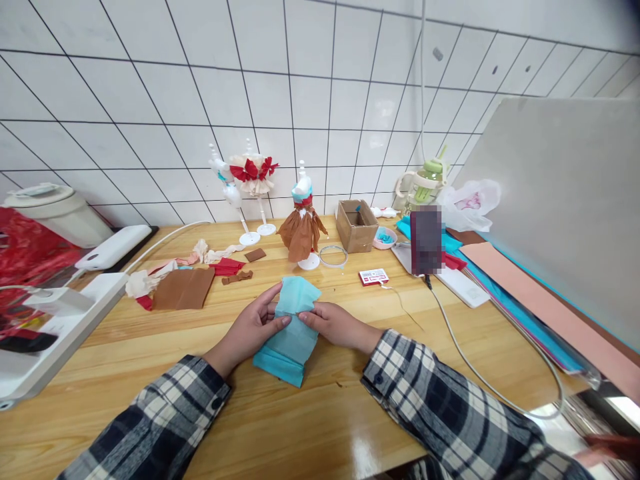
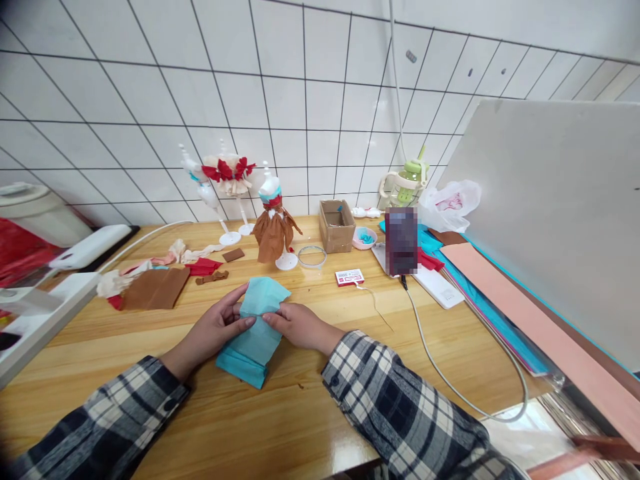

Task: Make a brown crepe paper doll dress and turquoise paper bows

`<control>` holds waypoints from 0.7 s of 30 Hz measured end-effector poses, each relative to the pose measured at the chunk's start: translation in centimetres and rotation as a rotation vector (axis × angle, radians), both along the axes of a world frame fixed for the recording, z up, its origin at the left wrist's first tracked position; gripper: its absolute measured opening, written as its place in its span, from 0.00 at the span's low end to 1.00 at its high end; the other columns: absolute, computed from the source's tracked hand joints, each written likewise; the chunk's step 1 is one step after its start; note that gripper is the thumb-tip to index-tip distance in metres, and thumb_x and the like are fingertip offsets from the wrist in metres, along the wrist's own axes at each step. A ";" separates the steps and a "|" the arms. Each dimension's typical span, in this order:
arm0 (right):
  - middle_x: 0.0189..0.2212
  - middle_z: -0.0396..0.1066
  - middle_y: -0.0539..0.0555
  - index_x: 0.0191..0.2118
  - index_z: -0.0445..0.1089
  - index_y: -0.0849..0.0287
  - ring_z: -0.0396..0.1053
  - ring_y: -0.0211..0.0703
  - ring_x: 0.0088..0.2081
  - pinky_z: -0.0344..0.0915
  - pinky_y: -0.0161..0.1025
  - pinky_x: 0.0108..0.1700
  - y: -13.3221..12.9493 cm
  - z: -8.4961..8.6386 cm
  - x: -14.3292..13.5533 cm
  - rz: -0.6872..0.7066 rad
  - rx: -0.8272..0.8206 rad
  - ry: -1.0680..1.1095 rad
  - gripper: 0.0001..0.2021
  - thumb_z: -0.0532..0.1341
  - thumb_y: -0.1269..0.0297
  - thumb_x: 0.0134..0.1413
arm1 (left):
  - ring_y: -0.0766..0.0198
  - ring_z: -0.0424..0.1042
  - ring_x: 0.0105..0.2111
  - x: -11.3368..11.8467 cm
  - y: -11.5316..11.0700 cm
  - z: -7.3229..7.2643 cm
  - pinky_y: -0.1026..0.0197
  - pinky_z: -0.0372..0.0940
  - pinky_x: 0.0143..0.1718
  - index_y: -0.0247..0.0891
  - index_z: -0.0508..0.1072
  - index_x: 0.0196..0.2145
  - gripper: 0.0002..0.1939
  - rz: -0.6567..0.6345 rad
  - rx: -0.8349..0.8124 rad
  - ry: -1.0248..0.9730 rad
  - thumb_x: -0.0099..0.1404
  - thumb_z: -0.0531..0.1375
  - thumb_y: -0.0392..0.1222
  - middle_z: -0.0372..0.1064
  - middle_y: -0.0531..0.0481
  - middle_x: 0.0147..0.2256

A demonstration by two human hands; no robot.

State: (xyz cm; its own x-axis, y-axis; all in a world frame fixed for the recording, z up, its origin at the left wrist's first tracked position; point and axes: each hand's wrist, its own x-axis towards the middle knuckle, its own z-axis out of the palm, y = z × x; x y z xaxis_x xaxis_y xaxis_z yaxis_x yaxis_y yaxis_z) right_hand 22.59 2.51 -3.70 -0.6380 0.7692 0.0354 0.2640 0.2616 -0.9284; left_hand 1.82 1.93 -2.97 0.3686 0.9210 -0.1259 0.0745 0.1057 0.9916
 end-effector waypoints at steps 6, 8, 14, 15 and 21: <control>0.42 0.72 0.54 0.44 0.69 0.60 0.67 0.43 0.43 0.63 0.38 0.46 -0.1 0.1 0.1 -0.012 0.003 -0.020 0.20 0.48 0.51 0.63 | 0.54 0.74 0.40 0.2 -0.1 0.0 0.56 0.68 0.40 0.34 0.44 0.65 0.50 -0.014 -0.020 -0.017 0.54 0.66 0.49 0.75 0.41 0.41; 0.40 0.72 0.53 0.43 0.70 0.61 0.67 0.43 0.42 0.63 0.38 0.45 -0.2 0.3 0.0 -0.032 -0.003 -0.049 0.21 0.49 0.50 0.62 | 0.54 0.74 0.39 0.3 -0.2 0.1 0.57 0.68 0.40 0.33 0.45 0.65 0.50 -0.019 -0.020 -0.006 0.53 0.67 0.49 0.75 0.41 0.41; 0.44 0.72 0.54 0.47 0.69 0.60 0.67 0.46 0.45 0.63 0.40 0.48 -0.2 0.7 0.1 -0.041 -0.008 -0.056 0.22 0.49 0.49 0.62 | 0.55 0.73 0.39 0.2 -0.1 0.1 0.57 0.68 0.39 0.33 0.45 0.65 0.49 -0.029 -0.018 0.017 0.54 0.66 0.48 0.75 0.41 0.41; 0.46 0.72 0.54 0.49 0.69 0.60 0.67 0.46 0.46 0.62 0.40 0.49 -0.2 0.7 0.1 -0.029 0.000 -0.042 0.22 0.49 0.49 0.62 | 0.54 0.73 0.40 0.2 -0.1 0.0 0.56 0.68 0.40 0.33 0.45 0.65 0.49 -0.031 -0.018 0.015 0.54 0.67 0.48 0.74 0.41 0.42; 0.49 0.70 0.54 0.53 0.67 0.58 0.67 0.47 0.49 0.62 0.41 0.51 -0.2 0.4 0.1 -0.011 0.024 -0.037 0.22 0.50 0.51 0.62 | 0.52 0.73 0.41 0.1 -0.1 -0.1 0.54 0.67 0.41 0.33 0.46 0.65 0.51 -0.023 -0.010 0.009 0.52 0.67 0.49 0.74 0.39 0.43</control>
